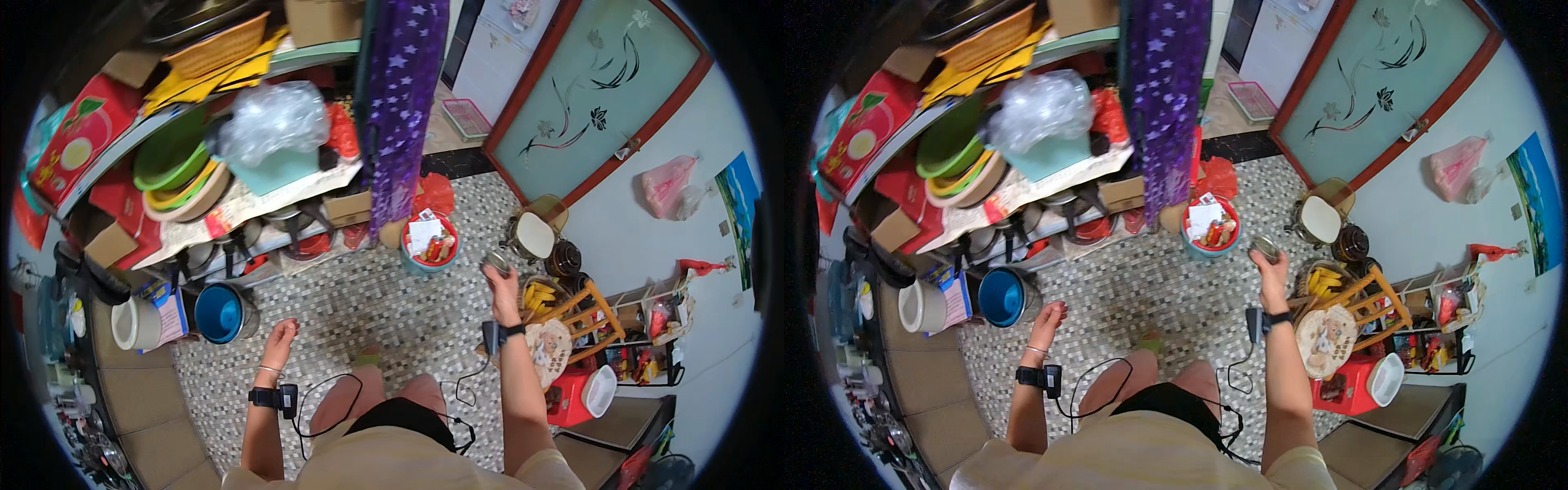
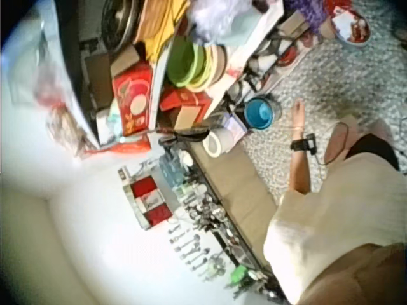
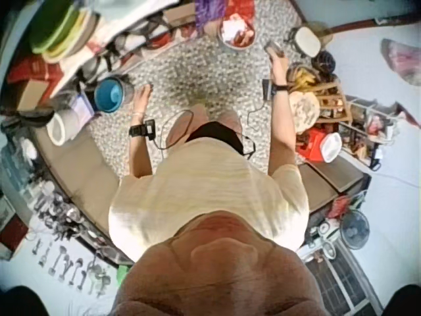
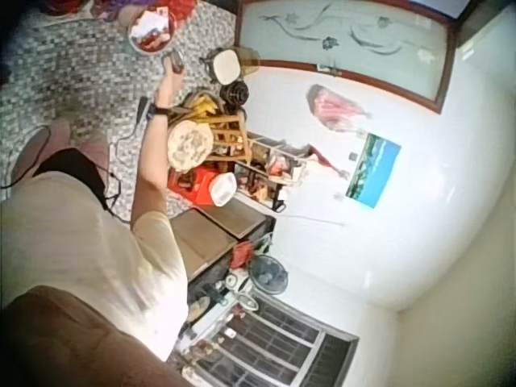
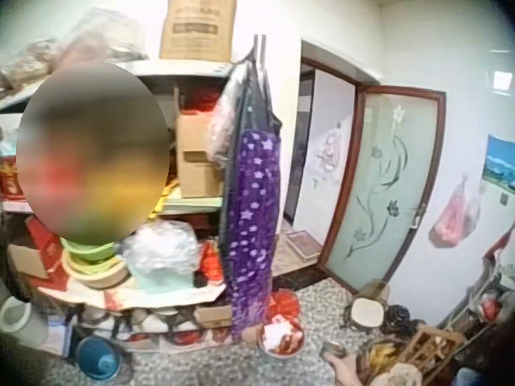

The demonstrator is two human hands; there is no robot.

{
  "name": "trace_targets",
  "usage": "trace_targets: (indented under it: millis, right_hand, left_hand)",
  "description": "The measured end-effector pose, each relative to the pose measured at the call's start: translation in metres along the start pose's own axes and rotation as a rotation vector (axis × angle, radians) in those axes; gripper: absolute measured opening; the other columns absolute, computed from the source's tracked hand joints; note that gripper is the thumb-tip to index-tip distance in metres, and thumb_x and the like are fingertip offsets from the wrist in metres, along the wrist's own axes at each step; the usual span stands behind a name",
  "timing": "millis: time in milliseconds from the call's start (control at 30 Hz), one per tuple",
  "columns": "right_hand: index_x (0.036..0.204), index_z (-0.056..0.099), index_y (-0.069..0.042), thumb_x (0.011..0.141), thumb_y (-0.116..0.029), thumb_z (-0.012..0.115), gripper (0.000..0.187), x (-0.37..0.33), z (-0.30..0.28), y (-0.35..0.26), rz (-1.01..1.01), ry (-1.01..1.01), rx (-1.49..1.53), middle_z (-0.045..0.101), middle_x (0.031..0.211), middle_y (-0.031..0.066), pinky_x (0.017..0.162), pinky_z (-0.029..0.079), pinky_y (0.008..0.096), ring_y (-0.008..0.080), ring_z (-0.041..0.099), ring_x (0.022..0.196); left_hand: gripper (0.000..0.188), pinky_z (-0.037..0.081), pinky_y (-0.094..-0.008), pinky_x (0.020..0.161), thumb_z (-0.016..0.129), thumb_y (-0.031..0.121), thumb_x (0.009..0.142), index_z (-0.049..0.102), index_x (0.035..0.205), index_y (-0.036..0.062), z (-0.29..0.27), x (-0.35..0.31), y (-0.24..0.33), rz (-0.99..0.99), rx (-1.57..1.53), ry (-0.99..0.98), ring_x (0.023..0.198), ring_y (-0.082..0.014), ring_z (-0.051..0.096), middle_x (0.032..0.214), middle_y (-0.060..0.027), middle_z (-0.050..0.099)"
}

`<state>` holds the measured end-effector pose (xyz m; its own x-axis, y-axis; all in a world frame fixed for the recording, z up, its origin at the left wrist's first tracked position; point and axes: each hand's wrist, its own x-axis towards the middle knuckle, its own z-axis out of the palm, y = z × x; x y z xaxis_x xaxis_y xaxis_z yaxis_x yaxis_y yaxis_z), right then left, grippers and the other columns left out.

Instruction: The person washes various dishes and utensils by hand. They rinse a bunch of chopsticks under a running faucet, place a cup and several bowls into the sink, and then use a sponge to scrub a bowl, a plate, and a larger container before rinsing them and setting them aside on the counter. Finally, they pick up a small metal bowl and a metal container to wash.

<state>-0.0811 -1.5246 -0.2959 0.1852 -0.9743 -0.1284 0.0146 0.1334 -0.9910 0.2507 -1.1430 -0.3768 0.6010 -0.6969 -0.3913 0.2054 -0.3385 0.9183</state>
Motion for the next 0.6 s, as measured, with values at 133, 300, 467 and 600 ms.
trace_targets:
  millis: [133,300,467,600]
  right_hand:
    - [0.105,0.047,-0.003,0.069,-0.011,0.073,0.045,0.127,-0.004,0.032,0.057,-0.086,-0.042,0.057,0.094,0.0044,0.072,0.043,0.0260,0.0125,0.054,0.082]
    - [0.105,0.043,-0.002,0.070,-0.010,0.072,0.046,0.272,-0.013,0.114,0.101,-0.289,-0.156,0.057,0.090,0.0049,0.065,0.044,0.0249,0.0122,0.054,0.076]
    - [0.108,0.043,0.001,0.069,-0.008,0.072,0.050,0.368,0.004,0.187,0.025,-0.488,-0.342,0.060,0.094,0.0079,0.075,0.047,0.0308,0.0178,0.058,0.085]
    - [0.111,0.043,0.002,0.062,-0.015,0.075,0.061,0.416,0.030,0.236,-0.064,-0.671,-0.622,0.054,0.103,0.0138,0.079,0.047,0.0356,0.0251,0.056,0.092]
  left_hand:
    - [0.039,0.040,-0.0275,0.087,0.045,0.035,0.093,0.051,0.115,0.0037,0.107,0.037,0.057,0.107,-0.060,-0.040,0.099,-0.0146,0.053,0.108,-0.0072,0.059]
    - [0.033,0.039,-0.0291,0.091,0.046,0.026,0.094,0.051,0.113,0.0000,0.205,0.060,0.061,0.074,-0.129,0.151,0.102,-0.0166,0.053,0.109,-0.0095,0.057]
    - [0.028,0.040,-0.0324,0.093,0.049,0.023,0.092,0.053,0.106,0.0002,0.306,0.052,0.032,-0.057,-0.224,0.464,0.101,-0.0186,0.053,0.108,-0.0089,0.056]
    - [0.029,0.039,-0.0326,0.094,0.052,0.025,0.091,0.053,0.106,-0.0006,0.378,0.050,0.016,-0.096,-0.222,0.555,0.103,-0.0189,0.052,0.109,-0.0089,0.055]
